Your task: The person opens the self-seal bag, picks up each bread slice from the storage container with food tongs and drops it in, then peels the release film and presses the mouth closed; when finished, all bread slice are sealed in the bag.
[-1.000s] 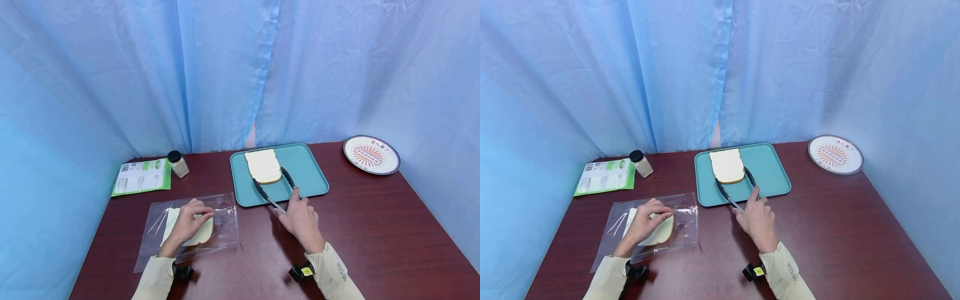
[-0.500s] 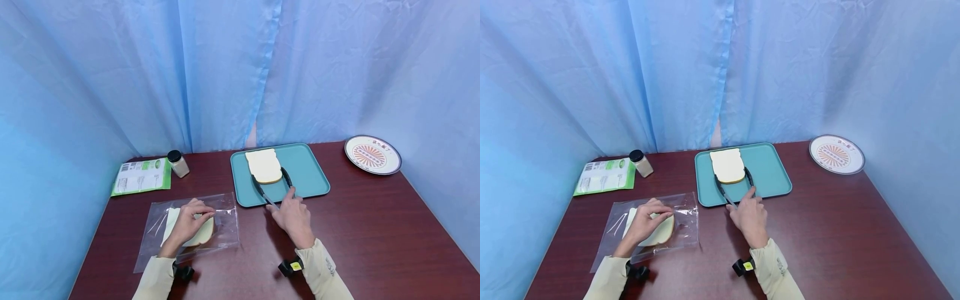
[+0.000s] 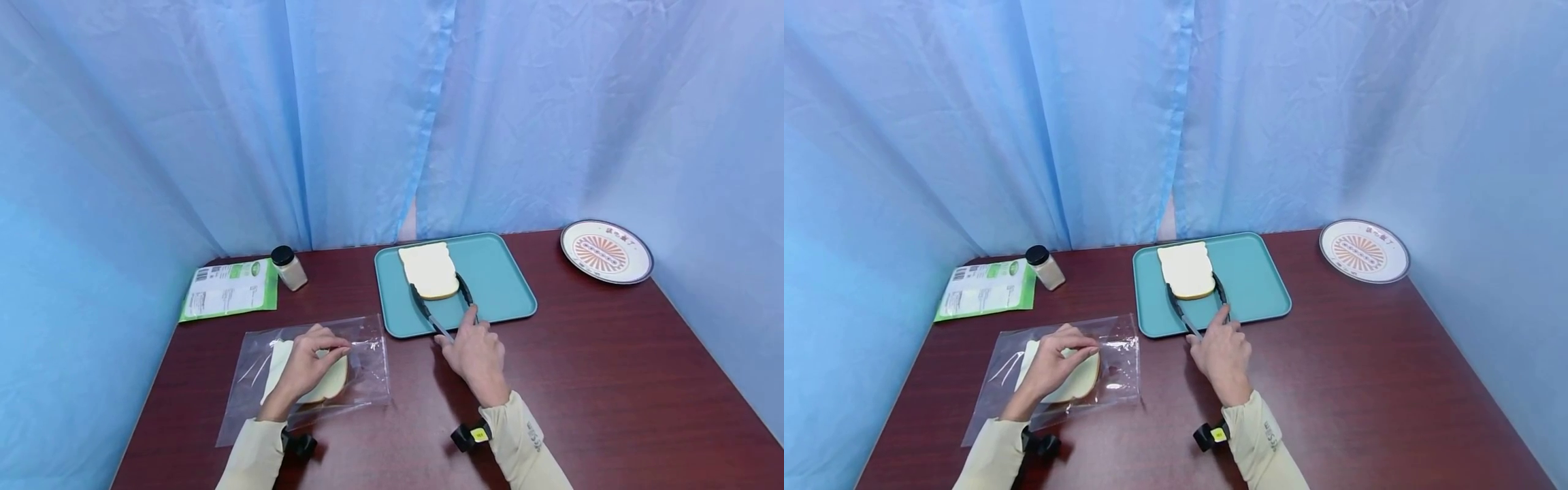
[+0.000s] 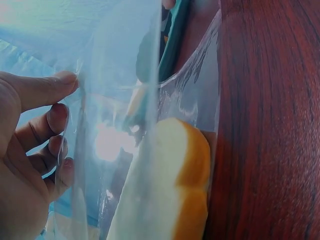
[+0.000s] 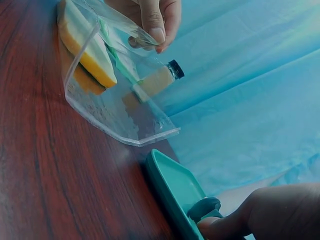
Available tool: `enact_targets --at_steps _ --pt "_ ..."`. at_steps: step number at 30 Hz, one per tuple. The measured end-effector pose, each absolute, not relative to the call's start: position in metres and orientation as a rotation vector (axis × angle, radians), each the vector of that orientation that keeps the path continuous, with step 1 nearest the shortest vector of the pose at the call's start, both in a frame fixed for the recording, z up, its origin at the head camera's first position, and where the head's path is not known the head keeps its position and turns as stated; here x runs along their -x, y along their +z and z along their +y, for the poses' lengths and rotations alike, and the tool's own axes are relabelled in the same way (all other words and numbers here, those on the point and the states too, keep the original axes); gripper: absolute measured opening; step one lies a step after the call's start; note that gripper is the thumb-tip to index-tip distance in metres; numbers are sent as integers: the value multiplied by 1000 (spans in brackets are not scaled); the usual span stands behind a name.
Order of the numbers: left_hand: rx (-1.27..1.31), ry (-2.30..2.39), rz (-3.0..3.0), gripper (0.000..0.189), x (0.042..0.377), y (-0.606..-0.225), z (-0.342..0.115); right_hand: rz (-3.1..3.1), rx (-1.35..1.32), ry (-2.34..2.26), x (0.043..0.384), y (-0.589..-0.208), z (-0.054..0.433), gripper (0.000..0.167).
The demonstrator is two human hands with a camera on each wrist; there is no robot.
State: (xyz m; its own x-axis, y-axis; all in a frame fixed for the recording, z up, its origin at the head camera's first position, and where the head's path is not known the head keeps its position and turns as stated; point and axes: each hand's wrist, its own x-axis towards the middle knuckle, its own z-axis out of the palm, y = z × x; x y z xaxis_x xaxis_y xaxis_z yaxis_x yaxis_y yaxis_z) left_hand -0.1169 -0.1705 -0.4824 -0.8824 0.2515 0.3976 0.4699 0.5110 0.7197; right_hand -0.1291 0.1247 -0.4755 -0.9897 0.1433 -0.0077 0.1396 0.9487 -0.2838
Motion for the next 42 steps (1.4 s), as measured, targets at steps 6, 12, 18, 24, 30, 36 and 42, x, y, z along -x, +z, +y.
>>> enact_targets --at_steps 6,12,18,24,30,36,42 --pt "617 -1308 -2519 6 115 -483 -171 -3057 185 463 127 -482 130 90" --pt "618 -1315 -2513 6 116 -483 -172 -3043 163 484 126 -487 135 89" --pt "640 -1309 -2505 6 118 -484 -172 -3045 177 526 128 -489 141 85" --pt "633 -1307 -2508 5 118 -484 -172 -3021 154 516 128 -492 146 82" --pt "643 -1319 -2502 6 118 -484 -171 -3022 149 526 127 -495 152 81" --pt "646 -1324 -2509 5 120 -485 -171 -3005 126 561 125 -495 160 80" --pt "647 -1314 -2512 5 121 -484 -172 -2965 53 531 121 -496 169 80"
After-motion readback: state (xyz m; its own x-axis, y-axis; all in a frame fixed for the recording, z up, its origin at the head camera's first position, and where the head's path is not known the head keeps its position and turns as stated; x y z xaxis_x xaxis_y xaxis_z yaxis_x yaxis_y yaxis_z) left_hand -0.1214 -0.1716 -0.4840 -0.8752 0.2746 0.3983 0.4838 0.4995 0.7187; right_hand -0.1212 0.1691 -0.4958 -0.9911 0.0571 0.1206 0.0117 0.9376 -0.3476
